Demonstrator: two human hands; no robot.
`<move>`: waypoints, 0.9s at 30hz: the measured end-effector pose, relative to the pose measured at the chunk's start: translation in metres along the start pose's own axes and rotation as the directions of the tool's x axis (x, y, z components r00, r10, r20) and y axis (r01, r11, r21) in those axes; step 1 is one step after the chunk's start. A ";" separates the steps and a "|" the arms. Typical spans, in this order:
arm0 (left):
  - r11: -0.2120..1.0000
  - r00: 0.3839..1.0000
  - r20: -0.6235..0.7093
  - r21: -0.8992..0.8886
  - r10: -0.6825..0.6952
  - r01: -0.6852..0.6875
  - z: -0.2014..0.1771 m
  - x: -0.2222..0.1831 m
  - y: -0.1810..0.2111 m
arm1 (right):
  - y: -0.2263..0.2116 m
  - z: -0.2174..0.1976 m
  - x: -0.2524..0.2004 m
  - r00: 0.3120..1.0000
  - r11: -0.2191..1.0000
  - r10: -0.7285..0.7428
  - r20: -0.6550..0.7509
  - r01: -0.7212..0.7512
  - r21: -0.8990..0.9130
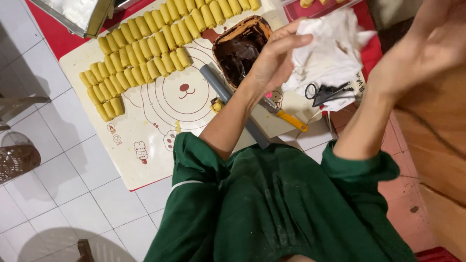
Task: Filling small pieces of yellow dough with chocolate paste and rolling them into cylinders.
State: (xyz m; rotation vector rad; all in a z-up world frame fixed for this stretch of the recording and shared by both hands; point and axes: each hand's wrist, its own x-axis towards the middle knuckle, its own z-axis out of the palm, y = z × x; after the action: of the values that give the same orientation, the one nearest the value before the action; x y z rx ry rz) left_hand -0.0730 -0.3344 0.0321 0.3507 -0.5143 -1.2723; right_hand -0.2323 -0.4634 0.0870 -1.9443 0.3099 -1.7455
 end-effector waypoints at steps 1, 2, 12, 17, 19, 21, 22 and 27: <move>0.999 1.000 -0.009 -0.045 -0.027 0.027 -0.006 -0.003 0.000 | -0.007 -0.003 -0.016 0.985 0.977 0.165 -0.045 -0.157 0.141; 0.995 0.998 -0.017 -0.090 -0.055 0.053 -0.012 -0.006 0.000 | -0.013 -0.005 -0.032 0.943 0.908 0.329 -0.055 -0.300 0.292; 0.968 0.987 -0.112 -0.212 0.115 -0.137 0.033 -0.054 0.017 | -0.128 0.043 -0.005 0.878 0.962 0.194 0.438 -0.082 -0.260; 0.976 0.926 -0.370 -0.158 0.082 -0.150 0.093 -0.087 0.067 | -0.132 0.039 -0.015 0.686 0.736 0.524 0.505 -0.663 0.136; 0.967 0.902 -0.385 -0.075 0.197 -0.243 0.093 -0.099 0.068 | -0.112 0.027 -0.069 0.478 0.476 0.610 0.632 -0.859 0.189; 0.940 0.863 -0.390 0.019 0.321 -0.341 0.090 -0.107 0.066 | -0.107 0.034 -0.094 0.239 0.168 0.602 0.762 -0.971 0.171; 0.892 0.795 -0.407 0.170 0.451 -0.419 0.085 -0.107 0.062 | -0.114 0.044 -0.092 0.387 0.269 0.624 0.678 -0.922 0.279; 0.818 0.748 -0.380 0.437 0.544 -0.374 0.108 -0.139 0.055 | -0.172 0.080 -0.053 0.582 0.467 0.603 0.545 -0.812 0.350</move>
State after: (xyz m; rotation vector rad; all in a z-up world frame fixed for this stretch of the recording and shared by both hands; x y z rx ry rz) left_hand -0.1158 -0.1828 0.1279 0.7617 -0.3423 -0.5573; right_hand -0.1896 -0.2745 0.1252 -1.3041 0.3592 -0.7532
